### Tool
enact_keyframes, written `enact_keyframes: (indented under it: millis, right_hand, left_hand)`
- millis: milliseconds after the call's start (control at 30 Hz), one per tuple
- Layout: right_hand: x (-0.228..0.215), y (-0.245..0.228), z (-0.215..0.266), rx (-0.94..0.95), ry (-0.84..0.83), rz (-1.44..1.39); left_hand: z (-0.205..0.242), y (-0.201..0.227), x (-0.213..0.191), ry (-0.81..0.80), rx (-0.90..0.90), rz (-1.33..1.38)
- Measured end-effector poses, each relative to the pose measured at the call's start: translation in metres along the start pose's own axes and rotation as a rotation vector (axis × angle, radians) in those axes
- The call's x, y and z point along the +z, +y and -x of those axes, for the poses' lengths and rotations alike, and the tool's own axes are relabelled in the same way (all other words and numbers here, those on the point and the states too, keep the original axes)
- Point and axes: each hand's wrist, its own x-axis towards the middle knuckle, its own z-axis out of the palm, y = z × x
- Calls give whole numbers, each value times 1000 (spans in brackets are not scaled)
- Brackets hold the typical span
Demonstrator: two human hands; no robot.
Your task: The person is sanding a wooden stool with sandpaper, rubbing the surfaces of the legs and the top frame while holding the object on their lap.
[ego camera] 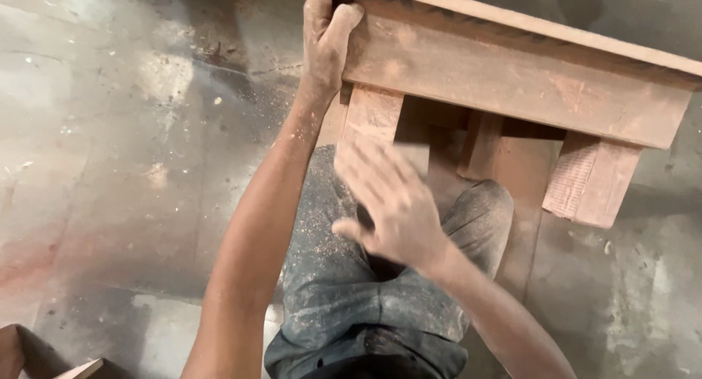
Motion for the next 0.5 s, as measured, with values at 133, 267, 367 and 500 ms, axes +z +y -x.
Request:
enact_keyframes:
  millis: [133, 267, 367, 500]
  right_hand:
    - [-8, 13, -33, 45, 34, 39]
    - [-4, -19, 1, 13, -14, 24]
    - [16, -9, 35, -23, -99, 350]
    - [31, 5, 80, 11, -120, 512]
  left_hand:
    - [3, 4, 3, -66, 78, 37]
    - [2, 7, 1, -89, 109, -25]
    - [6, -3, -6, -63, 86, -52]
    - [2, -19, -10, -40, 54, 43]
